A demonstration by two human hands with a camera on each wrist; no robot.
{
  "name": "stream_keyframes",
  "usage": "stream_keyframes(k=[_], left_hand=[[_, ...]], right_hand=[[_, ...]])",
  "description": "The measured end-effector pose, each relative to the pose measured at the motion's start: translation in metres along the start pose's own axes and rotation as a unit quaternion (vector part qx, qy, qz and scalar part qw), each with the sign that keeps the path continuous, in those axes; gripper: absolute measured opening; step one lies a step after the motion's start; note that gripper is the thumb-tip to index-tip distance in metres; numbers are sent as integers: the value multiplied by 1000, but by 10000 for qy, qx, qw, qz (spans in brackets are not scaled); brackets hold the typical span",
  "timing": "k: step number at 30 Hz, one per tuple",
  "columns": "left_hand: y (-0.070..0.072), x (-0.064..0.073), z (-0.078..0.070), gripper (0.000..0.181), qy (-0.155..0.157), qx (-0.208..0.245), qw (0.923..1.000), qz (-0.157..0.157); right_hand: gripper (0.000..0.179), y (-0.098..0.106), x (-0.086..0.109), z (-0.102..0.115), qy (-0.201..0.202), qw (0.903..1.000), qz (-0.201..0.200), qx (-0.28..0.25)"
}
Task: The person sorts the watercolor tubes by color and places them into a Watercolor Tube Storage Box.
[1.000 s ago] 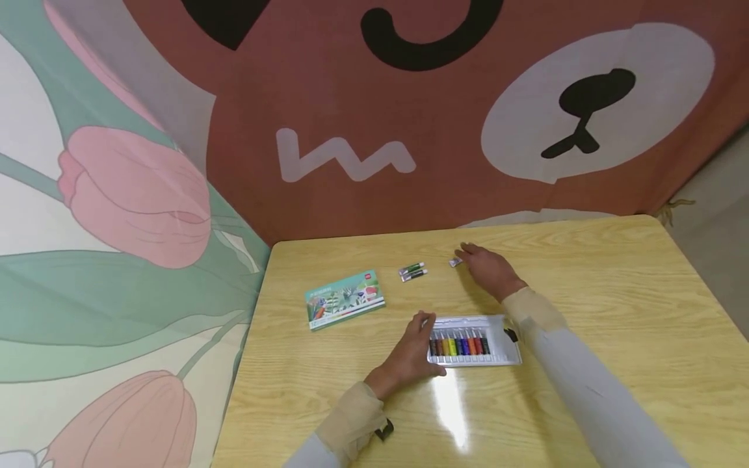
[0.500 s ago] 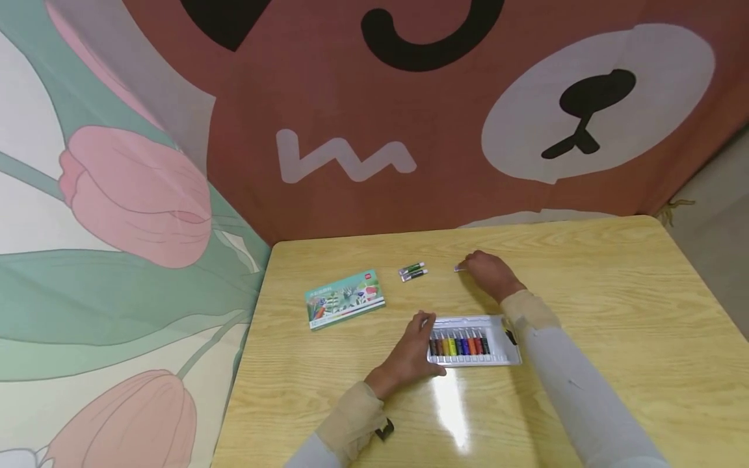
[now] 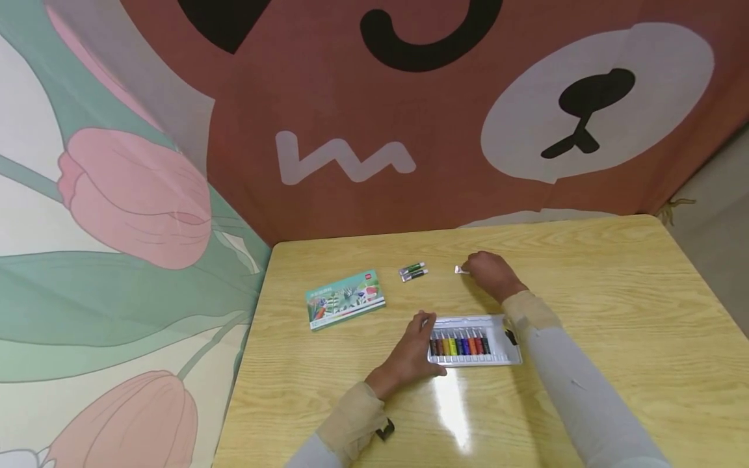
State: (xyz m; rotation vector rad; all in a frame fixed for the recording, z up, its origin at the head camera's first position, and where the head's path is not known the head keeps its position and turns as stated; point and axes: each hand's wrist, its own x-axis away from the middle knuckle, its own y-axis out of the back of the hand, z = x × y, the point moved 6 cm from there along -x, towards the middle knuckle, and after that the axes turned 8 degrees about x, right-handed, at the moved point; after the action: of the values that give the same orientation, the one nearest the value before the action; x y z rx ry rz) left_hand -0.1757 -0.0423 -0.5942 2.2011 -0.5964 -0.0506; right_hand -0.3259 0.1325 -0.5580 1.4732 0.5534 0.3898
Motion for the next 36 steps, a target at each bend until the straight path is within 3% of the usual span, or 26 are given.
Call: stream_keyframes(k=[7,13,19,24,29,36], left_hand=[[0,0,0,119,-27,40,10000,-56],[0,0,0,119,-61,62,9999,-87],[1,0,-1,119,-110,92,9999,-88],[2,2,1,119,-20,182,9998,-58],[2,2,1,118,58,235,9997,-72],[1,1,-1,118,25,296,9995,-66]], right_hand=[[17,-1,5,-3,-231,9990,85,-369],[16,3,15,-5,-739,9943,-211,-741],[17,15,33,-1,-1553,9776,-494,-1331],[21,18,52,10,-1992,9622,-469,-1797],[22,22,67,26,-2274,9470,-421,-2229],[21,31,92,41,-2532,9377,-545,-2315]])
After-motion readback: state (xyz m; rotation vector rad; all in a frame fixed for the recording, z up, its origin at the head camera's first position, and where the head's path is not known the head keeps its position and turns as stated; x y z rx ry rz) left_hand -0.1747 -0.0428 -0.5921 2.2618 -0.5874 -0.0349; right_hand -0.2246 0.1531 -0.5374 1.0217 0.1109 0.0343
